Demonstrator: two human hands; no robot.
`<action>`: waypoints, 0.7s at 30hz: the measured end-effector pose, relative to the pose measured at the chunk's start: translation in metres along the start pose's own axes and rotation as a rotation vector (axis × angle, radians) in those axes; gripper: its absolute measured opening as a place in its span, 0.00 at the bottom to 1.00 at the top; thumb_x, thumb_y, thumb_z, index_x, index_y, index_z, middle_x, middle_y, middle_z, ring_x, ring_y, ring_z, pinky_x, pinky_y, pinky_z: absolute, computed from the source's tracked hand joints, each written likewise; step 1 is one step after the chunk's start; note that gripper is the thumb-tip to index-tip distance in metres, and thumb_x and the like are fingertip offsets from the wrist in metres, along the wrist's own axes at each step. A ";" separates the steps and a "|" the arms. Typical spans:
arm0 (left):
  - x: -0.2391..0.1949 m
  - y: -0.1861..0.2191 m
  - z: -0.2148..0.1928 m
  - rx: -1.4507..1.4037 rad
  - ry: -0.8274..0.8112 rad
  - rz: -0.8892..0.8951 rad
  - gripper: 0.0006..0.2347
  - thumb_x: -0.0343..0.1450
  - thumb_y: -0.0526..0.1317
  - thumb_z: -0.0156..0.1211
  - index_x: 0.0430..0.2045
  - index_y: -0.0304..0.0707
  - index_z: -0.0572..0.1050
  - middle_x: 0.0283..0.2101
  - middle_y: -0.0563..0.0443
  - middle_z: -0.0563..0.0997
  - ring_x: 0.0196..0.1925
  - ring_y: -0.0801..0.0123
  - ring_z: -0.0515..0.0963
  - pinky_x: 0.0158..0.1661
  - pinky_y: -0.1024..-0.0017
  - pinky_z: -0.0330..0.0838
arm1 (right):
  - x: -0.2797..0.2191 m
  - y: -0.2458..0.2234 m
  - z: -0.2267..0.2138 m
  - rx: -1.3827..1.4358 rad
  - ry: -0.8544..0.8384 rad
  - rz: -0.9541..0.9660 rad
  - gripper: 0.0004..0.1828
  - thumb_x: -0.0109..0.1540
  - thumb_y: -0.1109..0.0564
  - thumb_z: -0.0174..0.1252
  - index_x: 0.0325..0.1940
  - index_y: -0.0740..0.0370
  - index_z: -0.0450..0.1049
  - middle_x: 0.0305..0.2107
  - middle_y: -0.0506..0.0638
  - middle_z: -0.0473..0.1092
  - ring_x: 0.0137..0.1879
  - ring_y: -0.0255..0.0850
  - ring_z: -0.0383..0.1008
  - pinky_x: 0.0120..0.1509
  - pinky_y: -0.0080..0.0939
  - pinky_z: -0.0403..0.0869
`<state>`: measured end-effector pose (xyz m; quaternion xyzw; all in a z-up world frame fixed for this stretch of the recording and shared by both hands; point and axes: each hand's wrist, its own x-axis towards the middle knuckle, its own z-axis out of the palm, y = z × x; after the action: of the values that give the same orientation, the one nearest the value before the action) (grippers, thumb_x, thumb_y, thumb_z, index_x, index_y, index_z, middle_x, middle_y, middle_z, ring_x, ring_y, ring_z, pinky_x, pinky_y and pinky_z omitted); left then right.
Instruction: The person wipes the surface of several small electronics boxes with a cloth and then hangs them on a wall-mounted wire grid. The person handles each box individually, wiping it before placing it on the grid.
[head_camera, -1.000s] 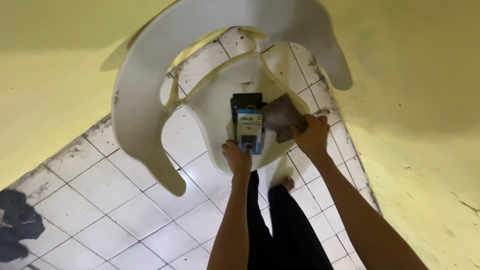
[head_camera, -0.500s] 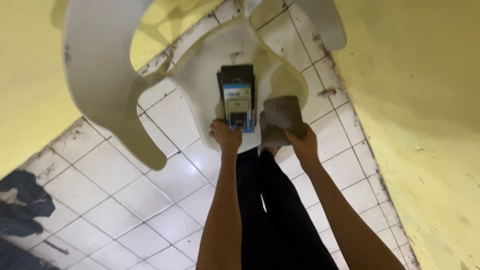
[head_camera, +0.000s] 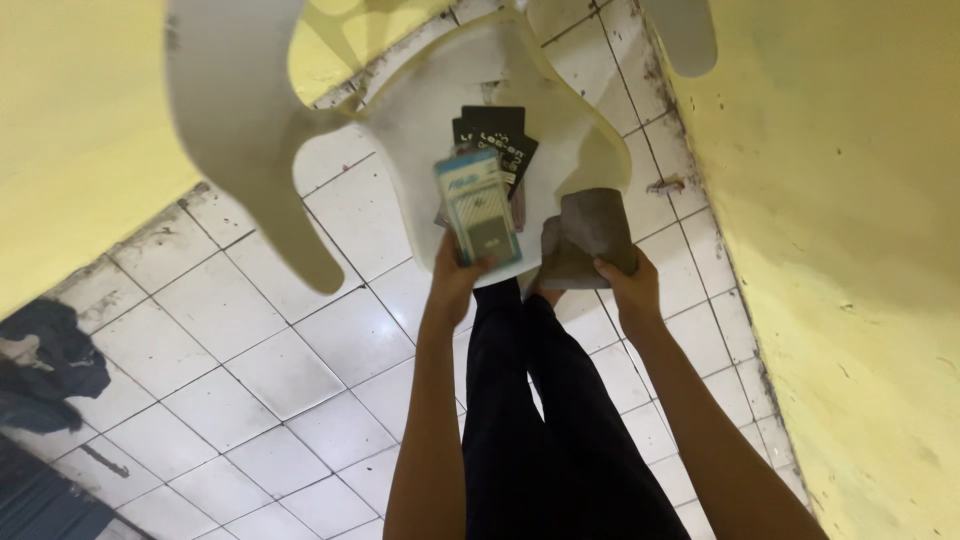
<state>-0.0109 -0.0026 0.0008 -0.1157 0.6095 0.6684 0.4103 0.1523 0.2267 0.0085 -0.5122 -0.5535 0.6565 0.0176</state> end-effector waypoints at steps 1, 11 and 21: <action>-0.014 0.008 0.004 -0.071 -0.054 0.002 0.33 0.66 0.25 0.62 0.68 0.31 0.58 0.62 0.31 0.74 0.65 0.46 0.75 0.62 0.61 0.72 | -0.008 -0.013 0.001 0.015 -0.012 -0.034 0.27 0.57 0.58 0.68 0.58 0.71 0.72 0.45 0.53 0.74 0.51 0.39 0.73 0.57 0.39 0.71; -0.172 0.130 0.101 -0.631 -0.548 0.091 0.47 0.62 0.19 0.54 0.78 0.51 0.43 0.72 0.34 0.61 0.68 0.45 0.69 0.57 0.53 0.75 | -0.208 -0.254 -0.036 -0.377 0.188 -1.026 0.21 0.69 0.63 0.52 0.67 0.66 0.62 0.70 0.63 0.62 0.69 0.55 0.69 0.72 0.48 0.69; -0.329 0.242 0.204 -0.939 -0.623 0.205 0.33 0.77 0.63 0.29 0.73 0.41 0.53 0.73 0.41 0.63 0.71 0.51 0.67 0.67 0.56 0.66 | -0.371 -0.334 -0.038 -0.729 -0.129 -1.283 0.32 0.62 0.58 0.50 0.73 0.64 0.62 0.75 0.57 0.53 0.80 0.64 0.45 0.79 0.62 0.51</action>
<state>0.1022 0.0682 0.4374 -0.0232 0.1057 0.9064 0.4082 0.1728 0.1641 0.5047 -0.0219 -0.9270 0.3202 0.1942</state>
